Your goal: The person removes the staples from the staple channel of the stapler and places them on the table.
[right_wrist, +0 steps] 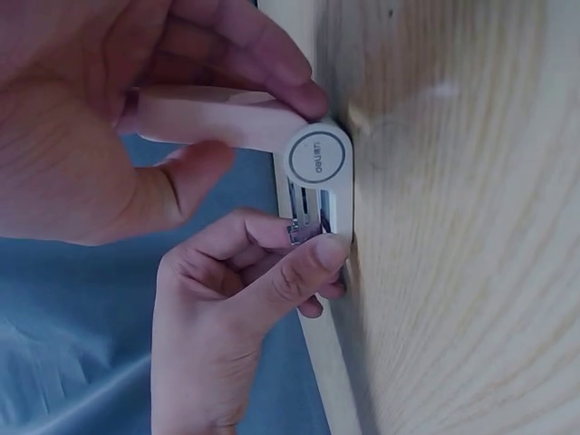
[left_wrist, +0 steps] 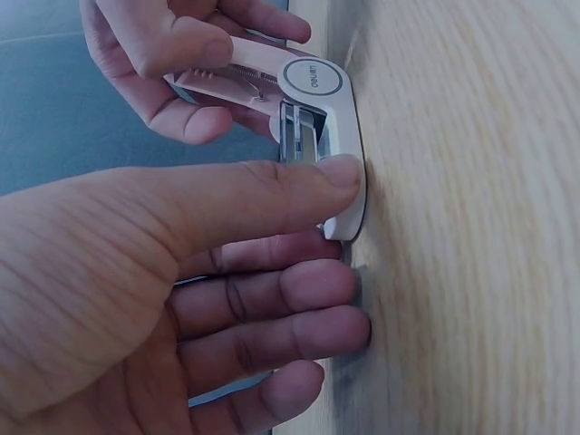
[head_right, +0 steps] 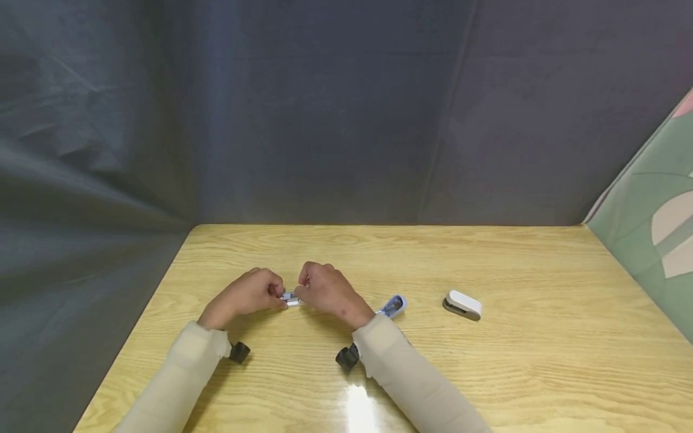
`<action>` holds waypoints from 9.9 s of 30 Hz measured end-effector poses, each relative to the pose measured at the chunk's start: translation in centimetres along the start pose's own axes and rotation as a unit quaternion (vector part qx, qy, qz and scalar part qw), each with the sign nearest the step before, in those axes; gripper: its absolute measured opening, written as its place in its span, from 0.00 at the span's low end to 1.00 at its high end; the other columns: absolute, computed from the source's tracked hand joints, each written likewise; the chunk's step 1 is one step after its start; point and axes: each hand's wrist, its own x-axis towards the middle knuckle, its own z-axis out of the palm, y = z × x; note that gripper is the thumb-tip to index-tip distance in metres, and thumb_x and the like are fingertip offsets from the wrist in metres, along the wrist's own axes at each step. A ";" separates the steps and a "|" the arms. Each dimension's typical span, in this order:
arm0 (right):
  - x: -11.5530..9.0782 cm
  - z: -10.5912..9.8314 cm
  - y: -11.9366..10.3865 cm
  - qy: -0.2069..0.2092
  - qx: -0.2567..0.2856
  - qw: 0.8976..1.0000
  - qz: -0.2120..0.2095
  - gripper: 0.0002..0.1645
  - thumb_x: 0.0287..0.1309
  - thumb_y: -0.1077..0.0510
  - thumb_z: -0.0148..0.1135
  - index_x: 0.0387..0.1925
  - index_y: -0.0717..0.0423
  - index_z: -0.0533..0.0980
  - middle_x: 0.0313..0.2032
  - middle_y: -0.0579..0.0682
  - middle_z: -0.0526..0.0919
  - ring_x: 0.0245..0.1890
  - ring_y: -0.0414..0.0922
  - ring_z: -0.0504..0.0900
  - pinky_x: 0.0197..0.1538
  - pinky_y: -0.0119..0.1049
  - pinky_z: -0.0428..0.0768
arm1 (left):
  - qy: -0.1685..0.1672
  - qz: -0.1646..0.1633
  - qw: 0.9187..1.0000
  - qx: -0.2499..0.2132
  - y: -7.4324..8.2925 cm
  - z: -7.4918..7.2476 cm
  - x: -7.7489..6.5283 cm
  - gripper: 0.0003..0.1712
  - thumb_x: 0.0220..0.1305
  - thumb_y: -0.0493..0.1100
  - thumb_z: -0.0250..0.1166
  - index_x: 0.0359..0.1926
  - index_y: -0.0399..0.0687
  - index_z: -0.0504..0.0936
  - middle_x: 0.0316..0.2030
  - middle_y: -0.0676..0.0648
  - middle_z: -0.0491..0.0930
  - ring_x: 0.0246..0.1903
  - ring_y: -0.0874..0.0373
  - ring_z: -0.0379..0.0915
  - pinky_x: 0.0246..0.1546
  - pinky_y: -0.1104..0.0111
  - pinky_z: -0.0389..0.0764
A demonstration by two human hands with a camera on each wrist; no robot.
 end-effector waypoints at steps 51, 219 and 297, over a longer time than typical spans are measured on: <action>-0.1 1.2 -2.2 0.034 -0.041 0.998 -0.034 0.08 0.66 0.67 0.64 0.44 0.64 0.85 0.39 0.53 0.88 0.40 0.48 0.83 0.43 0.41 0.82 | 0.003 0.003 0.999 -0.038 -0.5 -0.1 -0.1 0.13 0.59 0.38 0.78 0.24 0.51 0.82 0.19 0.56 0.76 0.20 0.62 0.63 0.26 0.67 0.67; -17.7 -7.6 5.4 0.223 -0.200 0.953 -0.030 0.12 0.57 0.58 0.77 0.44 0.52 0.86 0.41 0.46 0.87 0.38 0.48 0.85 0.33 0.44 0.81 | 0.113 0.161 0.966 0.166 11.9 1.9 -0.1 0.24 0.69 0.57 0.69 0.57 0.49 0.86 0.48 0.51 0.82 0.42 0.57 0.78 0.38 0.67 0.80; -17.6 -12.0 15.6 0.161 -0.145 0.976 0.031 0.11 0.57 0.69 0.72 0.43 0.67 0.84 0.38 0.54 0.81 0.32 0.45 0.73 0.31 0.36 0.72 | -0.027 0.091 0.982 0.160 23.6 11.7 16.0 0.20 0.62 0.50 0.77 0.16 0.59 0.80 0.14 0.58 0.71 0.17 0.64 0.61 0.22 0.70 0.66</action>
